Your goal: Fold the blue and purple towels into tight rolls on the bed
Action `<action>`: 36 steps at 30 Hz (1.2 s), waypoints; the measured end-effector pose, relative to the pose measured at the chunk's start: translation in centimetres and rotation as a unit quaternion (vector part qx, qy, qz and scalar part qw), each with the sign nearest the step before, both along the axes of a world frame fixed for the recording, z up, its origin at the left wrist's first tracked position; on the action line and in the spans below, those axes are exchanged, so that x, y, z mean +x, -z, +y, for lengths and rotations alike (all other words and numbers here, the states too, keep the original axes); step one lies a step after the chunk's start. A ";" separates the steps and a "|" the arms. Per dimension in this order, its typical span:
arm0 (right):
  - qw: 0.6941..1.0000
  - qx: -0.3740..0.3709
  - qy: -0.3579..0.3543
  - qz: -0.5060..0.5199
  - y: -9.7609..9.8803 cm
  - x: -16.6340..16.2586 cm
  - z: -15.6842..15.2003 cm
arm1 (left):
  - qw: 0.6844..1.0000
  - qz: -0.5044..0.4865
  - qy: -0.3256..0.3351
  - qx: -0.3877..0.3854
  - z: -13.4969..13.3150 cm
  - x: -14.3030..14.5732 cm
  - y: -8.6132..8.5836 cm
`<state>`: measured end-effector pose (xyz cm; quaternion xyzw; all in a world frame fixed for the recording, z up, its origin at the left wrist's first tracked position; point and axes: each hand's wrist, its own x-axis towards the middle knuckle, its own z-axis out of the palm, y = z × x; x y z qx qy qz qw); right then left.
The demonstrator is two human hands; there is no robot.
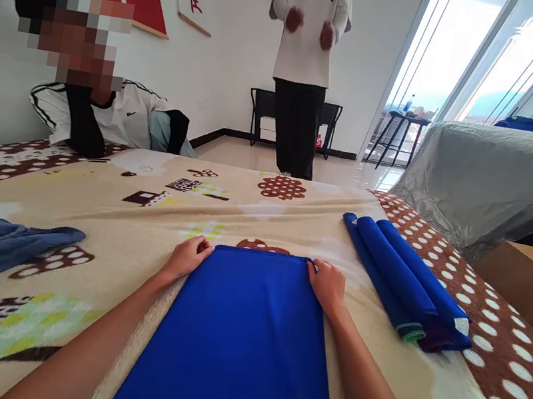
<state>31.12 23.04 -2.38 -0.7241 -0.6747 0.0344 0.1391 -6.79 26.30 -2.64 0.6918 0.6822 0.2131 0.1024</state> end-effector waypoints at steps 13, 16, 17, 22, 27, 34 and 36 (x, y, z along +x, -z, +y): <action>0.999 0.020 0.012 -0.025 0.0 2.3 0.9 | 0.998 -0.004 0.005 0.057 1.1 0.6 0.3; 0.999 0.032 0.004 -0.015 -0.4 2.8 0.8 | 0.997 0.003 -0.011 0.081 0.4 0.5 -0.8; 0.999 0.042 0.001 -0.012 -0.7 2.8 0.7 | 0.996 0.004 -0.013 0.093 -0.1 0.7 -1.4; 0.992 0.069 -0.110 -0.007 -1.3 -1.1 -0.8 | 0.987 0.022 0.108 0.114 -3.4 4.9 -3.3; 0.982 0.017 -0.190 -0.008 0.4 -4.0 -1.9 | 0.981 0.070 0.176 0.049 -4.6 7.5 -1.0; 0.991 -0.023 -0.133 -0.006 -0.8 0.5 -4.3 | 0.991 0.107 0.069 0.032 -5.9 3.2 -1.9; 0.987 -0.030 -0.157 -0.003 -1.4 0.1 -7.2 | 0.988 0.117 0.087 0.051 -8.8 4.0 -2.9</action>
